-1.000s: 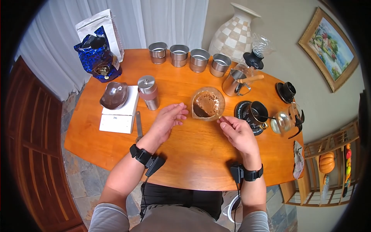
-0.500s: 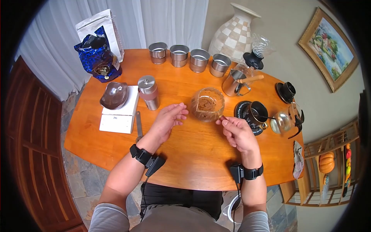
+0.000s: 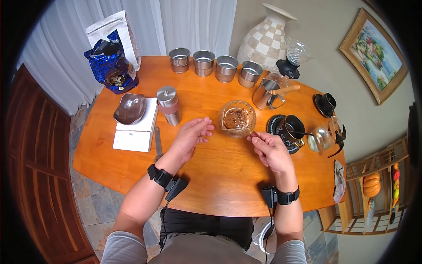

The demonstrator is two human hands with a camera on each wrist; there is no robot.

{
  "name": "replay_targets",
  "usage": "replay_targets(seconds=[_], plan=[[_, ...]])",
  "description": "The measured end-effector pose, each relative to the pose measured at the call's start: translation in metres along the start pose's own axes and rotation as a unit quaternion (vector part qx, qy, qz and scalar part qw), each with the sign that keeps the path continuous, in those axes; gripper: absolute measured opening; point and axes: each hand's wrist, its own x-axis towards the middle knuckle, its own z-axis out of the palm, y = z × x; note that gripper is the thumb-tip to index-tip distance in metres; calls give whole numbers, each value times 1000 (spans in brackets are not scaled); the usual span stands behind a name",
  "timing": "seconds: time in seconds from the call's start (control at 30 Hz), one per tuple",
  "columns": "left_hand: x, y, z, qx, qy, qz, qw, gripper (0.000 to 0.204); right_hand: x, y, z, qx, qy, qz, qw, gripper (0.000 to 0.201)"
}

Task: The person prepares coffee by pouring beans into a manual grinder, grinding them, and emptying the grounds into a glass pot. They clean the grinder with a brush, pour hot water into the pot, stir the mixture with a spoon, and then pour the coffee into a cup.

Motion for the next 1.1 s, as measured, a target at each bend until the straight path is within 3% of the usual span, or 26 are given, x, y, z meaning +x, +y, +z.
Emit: replay_targets(seconds=[0.03,0.1,0.23,0.33,0.4,0.6,0.9,1.1], plan=[[0,0,0,0,0,1,1000,26,1,3,-1,0,0,0,1000,23],[1,0,0,0,0,0,1000,26,4,8,-2,-138,16,-55,989,23],[0,0,0,-1,-2,-1,1000,26,0,1,0,-146,35,-43,988,23],[0,0,0,-1,-1,-2,1000,26,0,1,-2,-91,8,-28,995,24],[0,1,0,-1,-1,-1,1000,26,2,4,-3,13,-7,3,1000,25],[0,1,1,-2,-4,-1,1000,26,-1,-2,0,73,-56,43,995,26],[0,-1,1,-19,-17,8,1000,28,2,7,-1,59,-127,64,988,29],[0,-1,-1,-11,-28,4,1000,29,4,5,0,50,-95,79,991,30]])
